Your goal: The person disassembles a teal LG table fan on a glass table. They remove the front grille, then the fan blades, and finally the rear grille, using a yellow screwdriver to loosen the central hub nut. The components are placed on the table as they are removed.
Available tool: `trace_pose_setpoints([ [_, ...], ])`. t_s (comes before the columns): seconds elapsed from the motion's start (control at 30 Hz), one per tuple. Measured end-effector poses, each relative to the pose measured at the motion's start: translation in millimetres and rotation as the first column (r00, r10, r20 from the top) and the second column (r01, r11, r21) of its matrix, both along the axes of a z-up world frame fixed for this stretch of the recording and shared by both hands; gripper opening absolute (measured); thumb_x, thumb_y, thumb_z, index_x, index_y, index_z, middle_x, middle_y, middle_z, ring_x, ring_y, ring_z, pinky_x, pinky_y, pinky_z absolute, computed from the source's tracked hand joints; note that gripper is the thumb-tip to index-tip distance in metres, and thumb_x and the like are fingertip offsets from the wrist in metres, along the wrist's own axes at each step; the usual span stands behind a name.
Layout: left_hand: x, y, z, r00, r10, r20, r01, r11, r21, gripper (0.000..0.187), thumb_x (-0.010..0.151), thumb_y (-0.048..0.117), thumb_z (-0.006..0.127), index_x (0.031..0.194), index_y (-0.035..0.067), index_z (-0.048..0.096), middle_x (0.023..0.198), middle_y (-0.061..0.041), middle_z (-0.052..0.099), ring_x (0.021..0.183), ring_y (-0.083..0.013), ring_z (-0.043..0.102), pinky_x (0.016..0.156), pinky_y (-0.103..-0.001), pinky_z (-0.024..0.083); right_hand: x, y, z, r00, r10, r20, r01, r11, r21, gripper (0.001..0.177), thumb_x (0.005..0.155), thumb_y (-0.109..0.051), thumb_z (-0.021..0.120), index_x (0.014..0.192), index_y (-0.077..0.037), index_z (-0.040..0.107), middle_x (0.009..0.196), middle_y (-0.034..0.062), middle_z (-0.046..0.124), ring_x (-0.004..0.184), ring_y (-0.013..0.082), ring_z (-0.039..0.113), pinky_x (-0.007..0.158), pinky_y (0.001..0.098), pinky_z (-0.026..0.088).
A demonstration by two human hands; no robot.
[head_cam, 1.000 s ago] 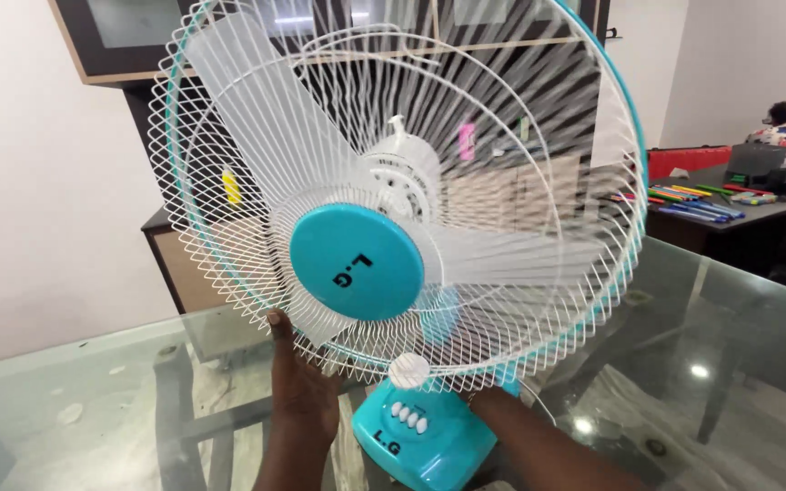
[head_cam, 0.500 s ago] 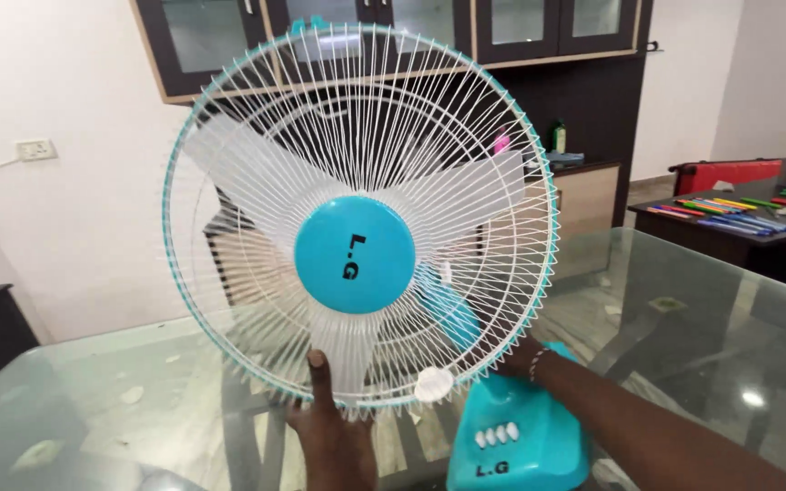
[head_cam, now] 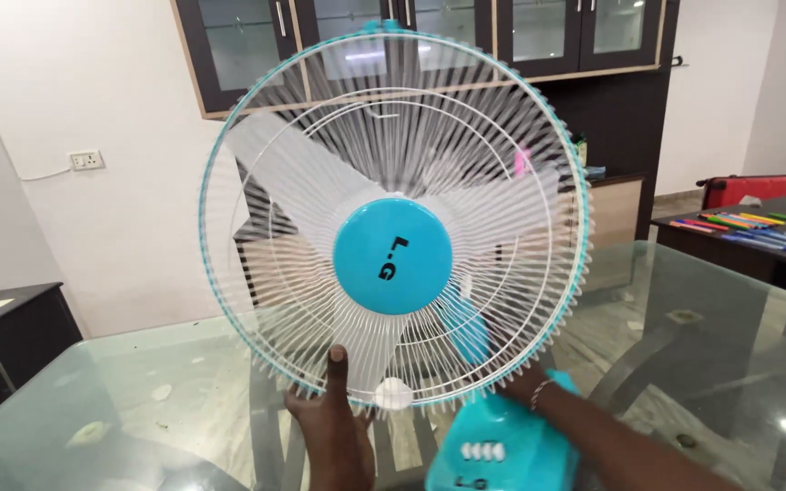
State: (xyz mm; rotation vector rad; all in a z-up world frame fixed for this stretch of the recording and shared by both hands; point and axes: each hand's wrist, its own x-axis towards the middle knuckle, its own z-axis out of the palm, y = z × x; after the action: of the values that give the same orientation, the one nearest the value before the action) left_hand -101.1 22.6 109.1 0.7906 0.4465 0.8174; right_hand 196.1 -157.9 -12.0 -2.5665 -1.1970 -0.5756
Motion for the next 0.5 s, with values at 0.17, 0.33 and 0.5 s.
trace_pose_setpoints([
  [0.17,2,12,7,0.996,-0.066,0.067,0.055,0.986,0.155,0.108,0.067,0.044,0.084,0.150,0.013,0.023,0.138,-0.017,0.053,0.124,-0.0318,0.059,0.097,-0.057,0.051,-19,26,-28,0.997,-0.033,0.071,0.026,0.994,0.106,0.047,0.095,-0.032,0.059,0.138,-0.013,0.059,0.143,0.0145,0.057,0.131,0.0344,0.053,0.111,0.0471,0.041],
  [0.33,6,18,7,0.993,-0.114,0.042,0.101,0.966,0.239,0.101,0.069,0.040,0.082,0.149,0.017,0.023,0.139,-0.015,0.054,0.123,-0.0301,0.060,0.094,-0.054,0.053,-16,32,-30,0.997,-0.049,0.062,0.041,0.991,0.130,0.047,0.095,-0.031,0.059,0.138,-0.013,0.059,0.143,0.0140,0.057,0.131,0.0339,0.053,0.111,0.0465,0.041],
  [0.5,-1,17,0,0.966,-0.215,0.141,0.171,0.947,0.273,0.094,0.073,0.031,0.082,0.147,0.011,0.028,0.138,-0.018,0.057,0.120,-0.0315,0.064,0.092,-0.054,0.057,-19,8,-34,0.999,-0.036,0.023,0.033,0.995,0.093,0.046,0.095,-0.031,0.058,0.138,-0.014,0.059,0.143,0.0136,0.057,0.131,0.0335,0.053,0.111,0.0460,0.041],
])
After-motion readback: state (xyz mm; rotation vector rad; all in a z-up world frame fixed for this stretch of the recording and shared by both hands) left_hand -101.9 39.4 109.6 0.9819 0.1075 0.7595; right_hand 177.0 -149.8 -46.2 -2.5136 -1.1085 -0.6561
